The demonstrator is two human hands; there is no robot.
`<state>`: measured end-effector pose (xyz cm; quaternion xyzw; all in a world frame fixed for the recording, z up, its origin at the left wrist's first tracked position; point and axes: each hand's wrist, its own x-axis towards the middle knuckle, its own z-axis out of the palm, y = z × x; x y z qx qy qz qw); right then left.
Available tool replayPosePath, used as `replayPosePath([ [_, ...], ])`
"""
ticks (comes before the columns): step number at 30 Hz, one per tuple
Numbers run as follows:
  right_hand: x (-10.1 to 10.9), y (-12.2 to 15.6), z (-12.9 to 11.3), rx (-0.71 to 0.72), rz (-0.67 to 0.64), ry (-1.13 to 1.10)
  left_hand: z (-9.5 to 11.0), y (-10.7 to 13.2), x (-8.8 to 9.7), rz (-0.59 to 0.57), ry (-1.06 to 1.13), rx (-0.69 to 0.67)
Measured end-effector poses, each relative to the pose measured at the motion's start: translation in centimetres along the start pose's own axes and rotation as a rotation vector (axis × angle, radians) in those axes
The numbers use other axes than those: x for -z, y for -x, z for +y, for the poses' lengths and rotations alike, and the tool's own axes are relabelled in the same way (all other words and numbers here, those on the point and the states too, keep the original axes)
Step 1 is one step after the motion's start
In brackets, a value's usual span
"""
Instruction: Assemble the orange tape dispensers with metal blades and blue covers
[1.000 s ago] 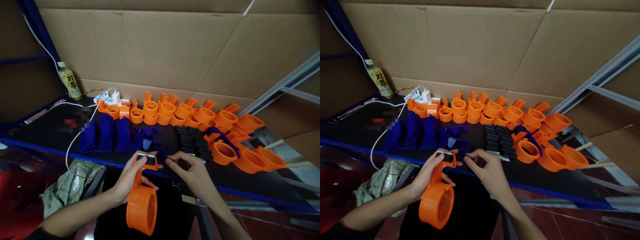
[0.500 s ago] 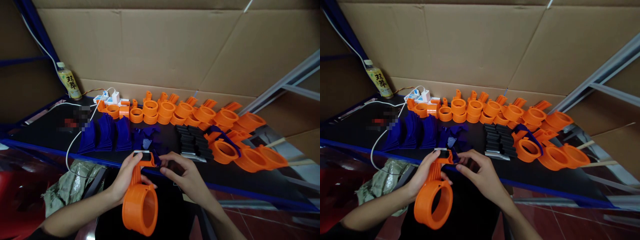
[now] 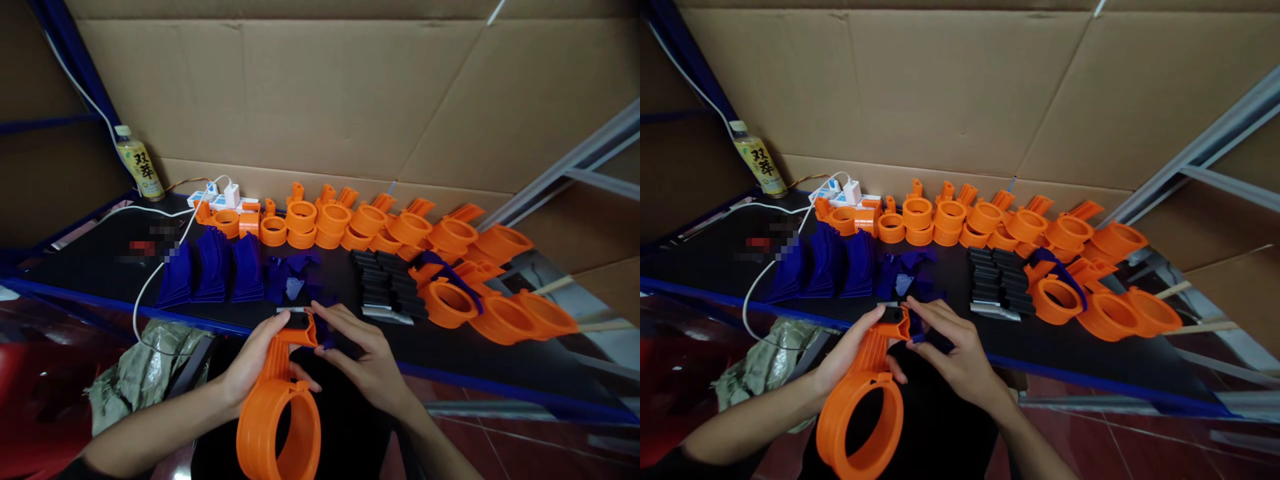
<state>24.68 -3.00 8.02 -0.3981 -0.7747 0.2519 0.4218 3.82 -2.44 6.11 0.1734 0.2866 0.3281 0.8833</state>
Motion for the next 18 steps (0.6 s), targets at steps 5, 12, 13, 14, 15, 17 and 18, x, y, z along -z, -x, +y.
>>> replayPosePath([
  [5, 0.4, -0.4, -0.2, -0.041, 0.092, 0.018, -0.4, -0.1, -0.2, 0.079, -0.086, -0.117],
  [12, 0.2, -0.4, -0.8, 0.097, 0.058, 0.262, -0.9, 0.2, -0.7, 0.056, -0.191, -0.183],
  [13, 0.2, -0.3, -0.8, 0.111, 0.05, 0.27, -0.8, 0.3, -0.7, 0.054, -0.216, -0.199],
  [14, 0.1, -0.1, -0.7, 0.119, 0.05, 0.271, -0.8, 0.3, -0.7, 0.056, -0.229, -0.209],
  [15, -0.1, 0.1, -0.6, 0.124, 0.056, 0.27, -0.8, 0.3, -0.7, 0.058, -0.232, -0.209],
  [17, -0.4, 0.6, -0.4, 0.129, 0.077, 0.273, -0.8, 0.3, -0.7, 0.069, -0.23, -0.207],
  [18, -0.6, 0.8, -0.3, 0.133, 0.087, 0.278, -0.8, 0.3, -0.7, 0.074, -0.23, -0.204],
])
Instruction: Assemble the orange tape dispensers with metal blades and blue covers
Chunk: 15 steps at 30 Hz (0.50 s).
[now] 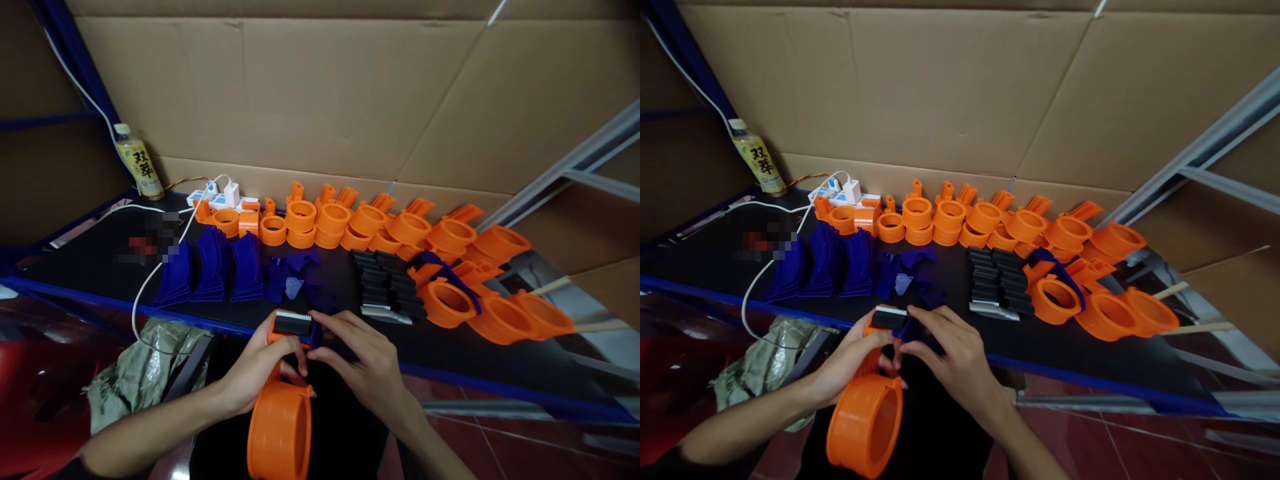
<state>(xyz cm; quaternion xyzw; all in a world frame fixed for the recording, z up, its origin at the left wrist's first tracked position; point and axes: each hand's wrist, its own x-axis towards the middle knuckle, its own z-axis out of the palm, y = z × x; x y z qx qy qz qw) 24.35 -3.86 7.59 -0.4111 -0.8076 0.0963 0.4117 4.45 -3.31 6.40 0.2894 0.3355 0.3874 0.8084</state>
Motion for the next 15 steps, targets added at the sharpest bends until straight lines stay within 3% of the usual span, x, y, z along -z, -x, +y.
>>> replayPosePath([
  [9, -0.8, 0.6, -0.9, -0.026, 0.04, 0.008, -0.3, -0.1, -0.1, -0.004, -0.112, -0.04],
  [15, -1.6, 1.2, -0.5, 0.041, 0.049, 0.055, -0.4, 0.0, 0.0, 0.003, -0.07, -0.012],
])
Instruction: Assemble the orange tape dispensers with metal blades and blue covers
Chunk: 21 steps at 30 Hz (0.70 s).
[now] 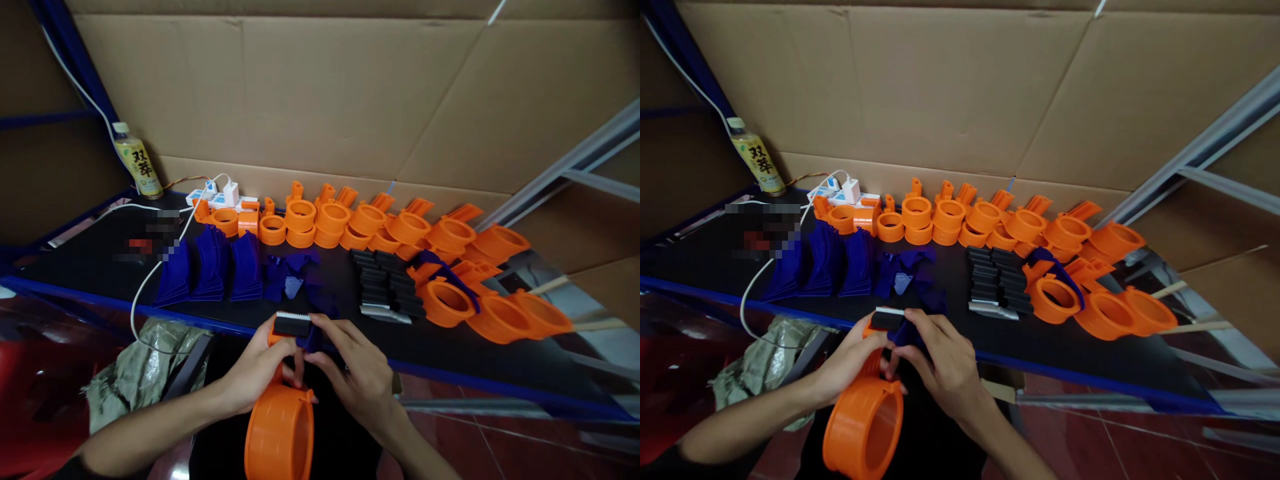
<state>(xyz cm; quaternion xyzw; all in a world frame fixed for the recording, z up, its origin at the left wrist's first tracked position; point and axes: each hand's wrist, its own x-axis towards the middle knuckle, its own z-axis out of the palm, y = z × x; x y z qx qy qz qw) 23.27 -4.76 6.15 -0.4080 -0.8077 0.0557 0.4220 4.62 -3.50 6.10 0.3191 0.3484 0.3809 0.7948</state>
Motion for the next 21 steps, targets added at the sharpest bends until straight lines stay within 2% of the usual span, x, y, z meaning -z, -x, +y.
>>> replayPosePath([
  [4, -0.3, 0.3, 0.0, 0.022, -0.006, -0.03, -0.1, 0.1, 0.2, -0.025, 0.005, -0.026],
  [7, -0.4, 0.5, -0.1, 0.039, 0.031, -0.039, 0.1, 0.3, 0.3, -0.088, 0.015, -0.017],
  [12, 0.3, 0.4, 0.7, 0.02, 0.061, -0.009, 0.9, 0.4, 0.7, -0.371, 0.201, -0.094],
  [14, 1.2, 0.2, 0.9, 0.029, 0.044, -0.012, 1.1, 0.3, 0.8, -0.434, 0.23, -0.102],
  [18, 3.5, 0.2, -0.1, 0.005, 0.04, -0.008, 1.1, 0.0, 1.2, -0.393, 0.138, -0.135],
  [21, 4.2, 0.5, -2.2, -0.01, 0.021, -0.001, 1.1, 0.2, 1.6, -0.255, 0.022, -0.204],
])
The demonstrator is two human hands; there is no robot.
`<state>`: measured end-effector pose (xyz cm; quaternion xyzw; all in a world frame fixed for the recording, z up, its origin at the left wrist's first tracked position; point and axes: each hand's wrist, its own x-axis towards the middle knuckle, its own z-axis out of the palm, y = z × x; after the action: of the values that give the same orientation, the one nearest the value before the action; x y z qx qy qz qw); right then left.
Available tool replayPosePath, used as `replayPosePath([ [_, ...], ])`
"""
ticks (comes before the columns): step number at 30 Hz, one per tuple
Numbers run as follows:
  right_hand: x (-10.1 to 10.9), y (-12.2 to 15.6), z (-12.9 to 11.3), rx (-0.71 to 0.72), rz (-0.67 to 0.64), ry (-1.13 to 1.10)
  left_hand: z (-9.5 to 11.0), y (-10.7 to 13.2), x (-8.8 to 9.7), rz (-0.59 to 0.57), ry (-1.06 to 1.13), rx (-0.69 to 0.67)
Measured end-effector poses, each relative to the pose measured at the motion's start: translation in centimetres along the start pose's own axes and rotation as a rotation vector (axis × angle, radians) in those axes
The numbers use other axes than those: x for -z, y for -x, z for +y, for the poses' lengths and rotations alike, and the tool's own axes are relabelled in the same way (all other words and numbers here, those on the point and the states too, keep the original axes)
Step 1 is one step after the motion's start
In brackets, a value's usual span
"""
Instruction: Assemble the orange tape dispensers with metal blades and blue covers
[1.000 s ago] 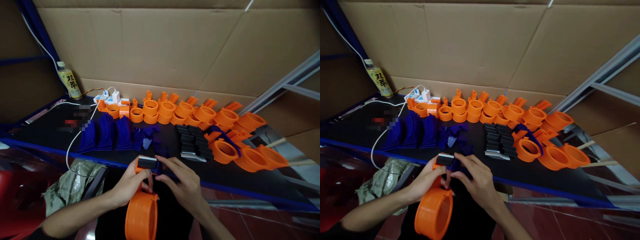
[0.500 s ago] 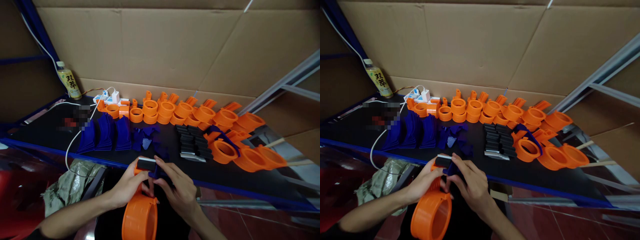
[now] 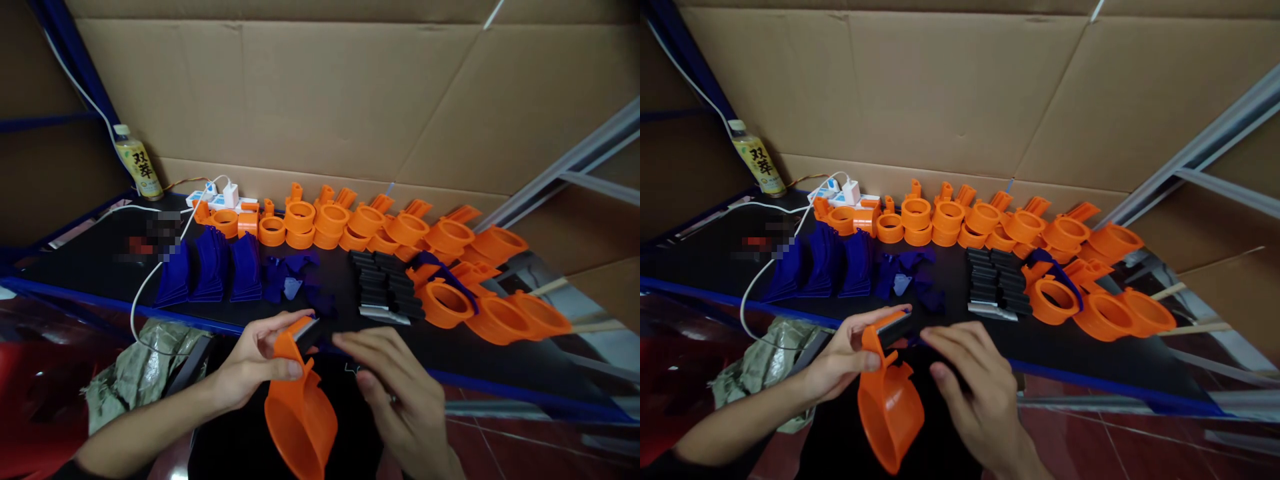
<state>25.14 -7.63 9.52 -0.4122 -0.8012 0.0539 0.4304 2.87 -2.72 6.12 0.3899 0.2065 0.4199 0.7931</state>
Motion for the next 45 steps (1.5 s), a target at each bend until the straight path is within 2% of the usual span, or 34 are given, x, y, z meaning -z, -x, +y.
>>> replayPosePath([
  [3, -0.8, 0.2, -2.1, 0.044, -0.101, 0.031, 0.0, 0.3, 0.2, 0.117, -0.074, -0.087],
  [6, -2.0, -0.1, -2.9, 0.036, -0.152, 0.031, 0.0, 0.4, 0.2, 0.146, -0.083, -0.144],
  [8, -2.4, -0.9, -2.8, -0.007, -0.17, -0.02, 0.1, 0.4, 0.1, 0.114, -0.059, -0.177],
  [11, -2.0, -2.5, -2.2, -0.11, -0.177, -0.234, 0.3, 0.4, -0.2, -0.02, 0.045, -0.222],
  [14, -1.4, -4.1, -1.6, -0.173, -0.255, -0.464, 0.7, 0.3, -0.5, -0.12, 0.197, -0.181],
  [16, -1.2, -5.0, -1.0, -0.191, -0.323, -0.481, 0.9, 0.2, -0.3, -0.118, 0.278, -0.128],
  [17, -1.2, -5.5, -0.5, -0.209, -0.307, -0.435, 1.0, 0.2, -0.2, -0.1, 0.301, -0.108],
  [20, -1.6, -8.0, 1.3, -0.302, -0.1, -0.233, 0.9, 0.1, 0.4, -0.044, 0.297, -0.061],
  [21, -2.1, -9.2, 1.9, -0.325, -0.062, -0.193, 0.8, 0.1, 0.5, -0.053, 0.287, -0.035],
  [22, -2.7, -10.6, 2.6, -0.337, -0.09, -0.182, 0.6, 0.2, 0.5, -0.077, 0.278, 0.002],
  [27, -8.2, -17.1, 4.0, -0.201, -0.348, 0.055, -0.1, 0.1, -0.1, -0.269, 0.304, 0.179],
  [30, -11.3, -18.7, 3.9, -0.207, -0.366, 0.167, 0.0, 0.0, -0.1, -0.286, 0.334, 0.202],
  [33, -12.6, -19.0, 3.9, -0.203, -0.36, 0.178, 0.3, 0.0, 0.2, -0.281, 0.322, 0.186],
  [35, -12.5, -19.1, 3.9, -0.19, -0.35, 0.172, 0.5, 0.2, 0.3, -0.266, 0.311, 0.156],
  [38, -10.6, -19.5, 3.8, -0.15, -0.255, 0.148, 0.7, 0.5, 0.0, -0.179, 0.327, 0.096],
  [41, -7.1, -19.5, 3.2, -0.063, -0.035, 0.149, 0.6, 0.7, -0.4, -0.027, 0.34, -0.04],
  [43, -4.2, -18.4, 2.5, 0.023, 0.101, 0.224, 0.3, 0.6, -0.4, 0.08, 0.315, -0.158],
  [45, -1.6, -16.3, 1.5, 0.111, 0.14, 0.309, 0.0, 0.4, -0.3, 0.172, 0.269, -0.235],
])
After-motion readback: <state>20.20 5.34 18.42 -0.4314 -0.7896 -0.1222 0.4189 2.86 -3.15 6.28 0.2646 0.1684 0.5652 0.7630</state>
